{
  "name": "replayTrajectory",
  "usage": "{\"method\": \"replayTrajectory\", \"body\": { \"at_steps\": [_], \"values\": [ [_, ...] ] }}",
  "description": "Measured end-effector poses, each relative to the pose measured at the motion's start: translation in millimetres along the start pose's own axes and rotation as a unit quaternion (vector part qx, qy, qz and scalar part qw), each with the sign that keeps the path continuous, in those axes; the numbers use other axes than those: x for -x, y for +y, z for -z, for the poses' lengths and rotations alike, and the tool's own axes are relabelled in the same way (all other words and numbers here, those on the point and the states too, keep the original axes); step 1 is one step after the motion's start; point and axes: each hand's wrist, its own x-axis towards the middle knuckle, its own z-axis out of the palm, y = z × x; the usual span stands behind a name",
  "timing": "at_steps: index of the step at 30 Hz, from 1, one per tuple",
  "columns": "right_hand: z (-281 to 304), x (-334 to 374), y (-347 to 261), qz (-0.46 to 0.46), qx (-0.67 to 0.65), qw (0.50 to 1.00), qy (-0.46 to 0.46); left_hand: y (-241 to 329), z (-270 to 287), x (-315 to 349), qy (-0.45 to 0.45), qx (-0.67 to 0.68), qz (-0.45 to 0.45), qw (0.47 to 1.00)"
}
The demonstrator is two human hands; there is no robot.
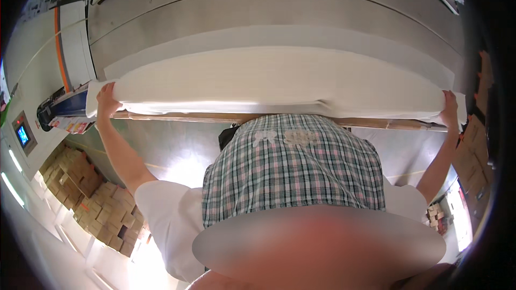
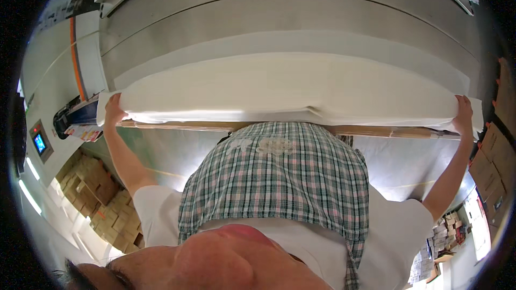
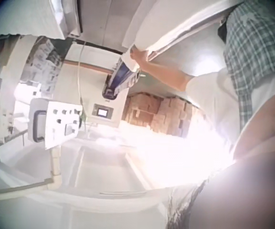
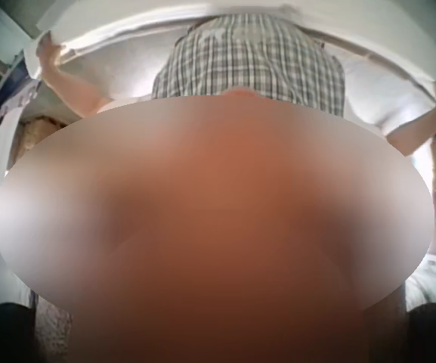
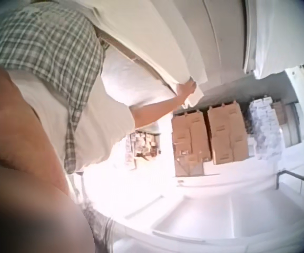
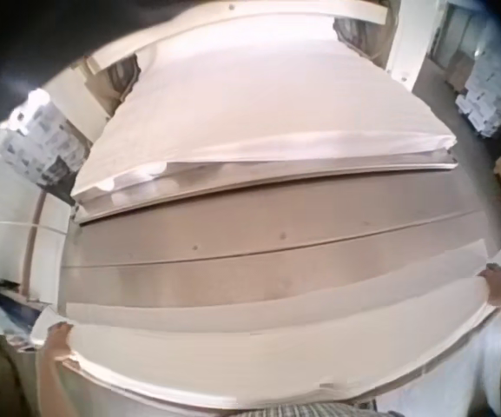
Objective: The recorder is manually handling, aligning, and folding large stacks of paper sheets at a processing machine.
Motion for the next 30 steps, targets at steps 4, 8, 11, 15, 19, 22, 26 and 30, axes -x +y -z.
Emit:
{"method": "replayTrajectory", "body": {
  "at_steps": [4,8,11,15,19,22,26,30],
  "values": [
    [29,-91,3,-0.024,0.007,0.980,-0.196,-12,12,-87,-0.211,0.016,0.014,0.977],
    [61,-173,-58,-0.143,0.043,0.921,-0.359,-3,-5,-152,-0.182,0.178,0.009,0.967],
    [43,-179,-12,-0.113,0.019,0.939,-0.323,15,-3,-152,-0.107,0.220,-0.031,0.969],
    [28,-163,35,-0.107,-0.058,0.957,-0.265,66,25,-109,0.089,0.179,-0.044,0.979],
    [33,-151,-20,-0.061,-0.103,0.991,0.053,125,55,-22,0.367,0.339,-0.110,0.859],
    [53,-131,-115,0.163,-0.297,0.916,0.215,211,66,47,0.293,0.504,-0.190,0.790],
    [117,-79,-335,0.274,-0.346,0.876,0.196,277,58,85,0.256,0.436,-0.330,0.797],
    [150,-48,-507,0.450,-0.405,0.784,0.135,262,30,81,0.319,0.359,-0.329,0.813]
  ]
}}
